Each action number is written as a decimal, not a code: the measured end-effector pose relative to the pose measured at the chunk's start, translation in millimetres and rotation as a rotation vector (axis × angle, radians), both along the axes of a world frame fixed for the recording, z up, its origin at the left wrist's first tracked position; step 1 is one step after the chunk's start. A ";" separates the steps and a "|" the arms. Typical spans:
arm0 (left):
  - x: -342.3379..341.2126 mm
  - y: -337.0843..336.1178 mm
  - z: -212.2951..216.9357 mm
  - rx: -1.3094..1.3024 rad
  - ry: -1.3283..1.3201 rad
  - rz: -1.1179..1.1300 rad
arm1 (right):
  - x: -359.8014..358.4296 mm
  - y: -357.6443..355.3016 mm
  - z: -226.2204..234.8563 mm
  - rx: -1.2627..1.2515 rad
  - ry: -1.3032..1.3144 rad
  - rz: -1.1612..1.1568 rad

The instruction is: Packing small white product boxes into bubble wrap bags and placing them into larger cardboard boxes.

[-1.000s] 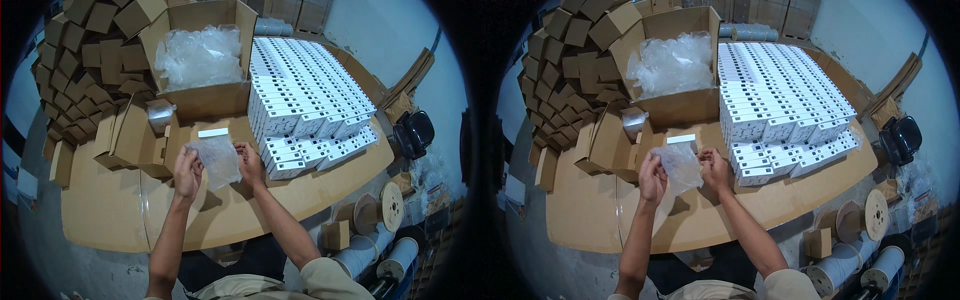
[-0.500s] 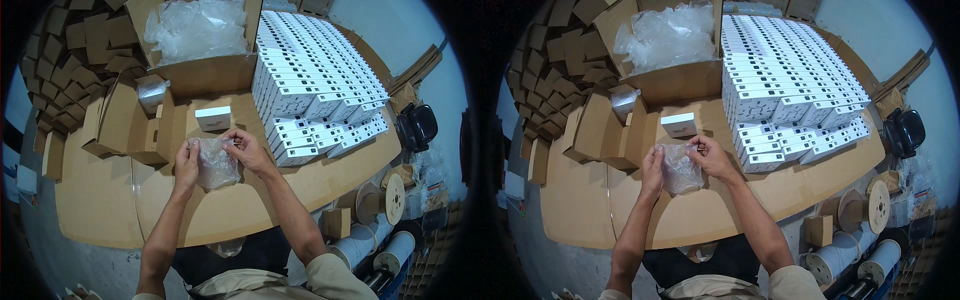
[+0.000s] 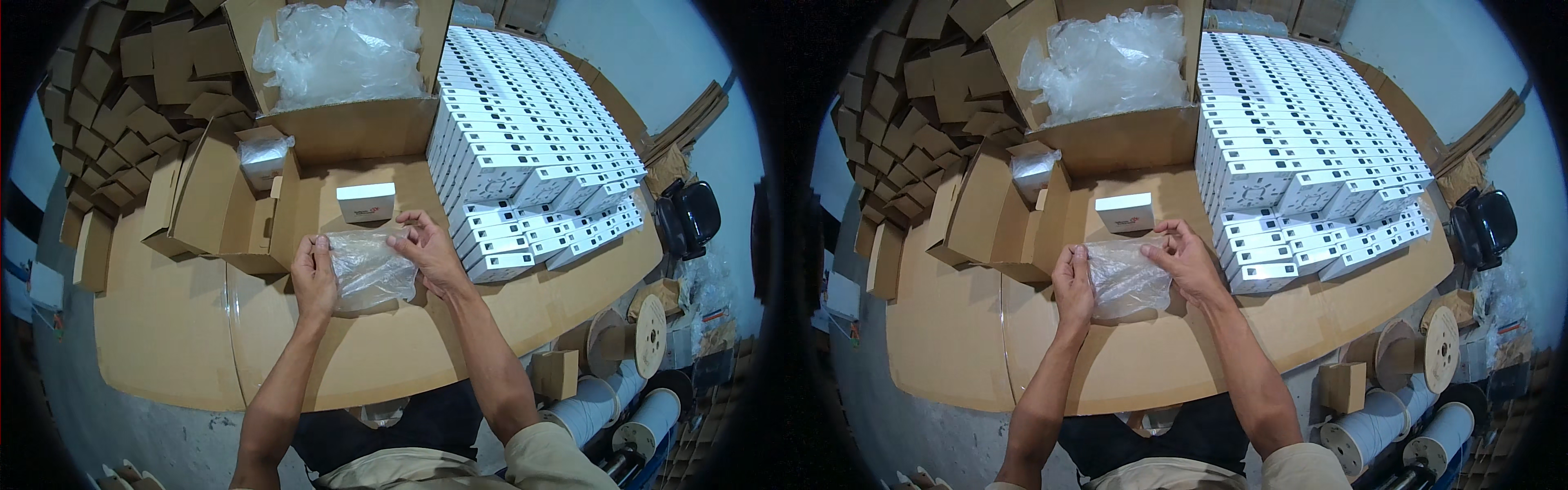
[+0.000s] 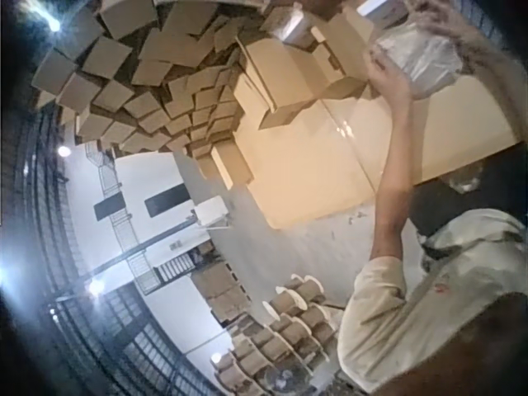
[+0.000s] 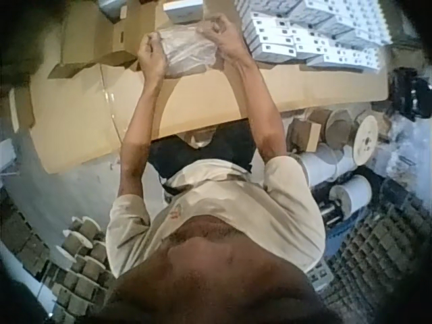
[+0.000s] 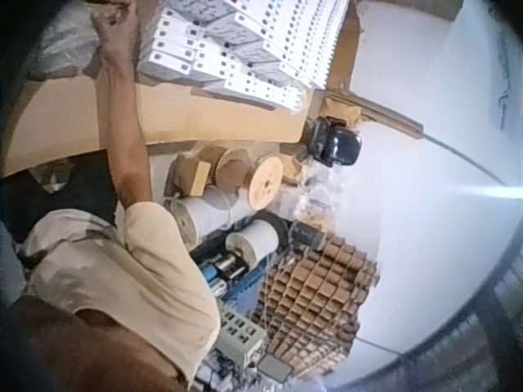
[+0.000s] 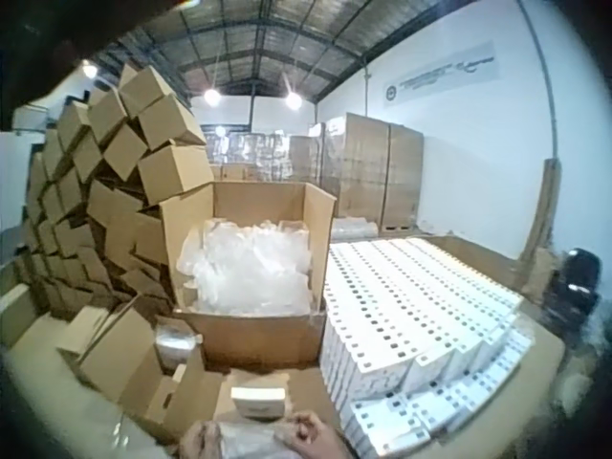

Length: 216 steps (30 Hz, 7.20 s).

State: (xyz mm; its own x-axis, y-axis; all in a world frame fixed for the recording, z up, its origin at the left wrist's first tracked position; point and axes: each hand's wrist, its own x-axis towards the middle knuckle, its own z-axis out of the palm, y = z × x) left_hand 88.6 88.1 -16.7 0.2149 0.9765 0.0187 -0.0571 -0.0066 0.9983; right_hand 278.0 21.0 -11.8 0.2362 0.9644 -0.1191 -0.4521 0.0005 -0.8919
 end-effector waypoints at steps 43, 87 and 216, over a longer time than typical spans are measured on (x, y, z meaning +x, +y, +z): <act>-9.6 9.0 20.9 0.040 0.129 -0.381 | 8.5 -15.6 18.7 -0.195 -0.504 0.572; -26.5 27.2 -25.4 0.165 0.182 -0.098 | -14.7 -0.9 1.6 0.056 -0.721 -0.184; -10.4 8.4 13.3 0.053 0.023 -0.266 | -23.5 15.2 15.6 0.356 -0.668 -0.600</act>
State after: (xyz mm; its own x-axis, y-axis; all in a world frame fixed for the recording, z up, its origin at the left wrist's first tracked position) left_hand 78.1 96.5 -3.4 0.4647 0.8834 0.0605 -0.0408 -0.0469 0.9981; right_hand 254.6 36.2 3.8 0.6143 0.6146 0.4949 0.3124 0.3866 -0.8677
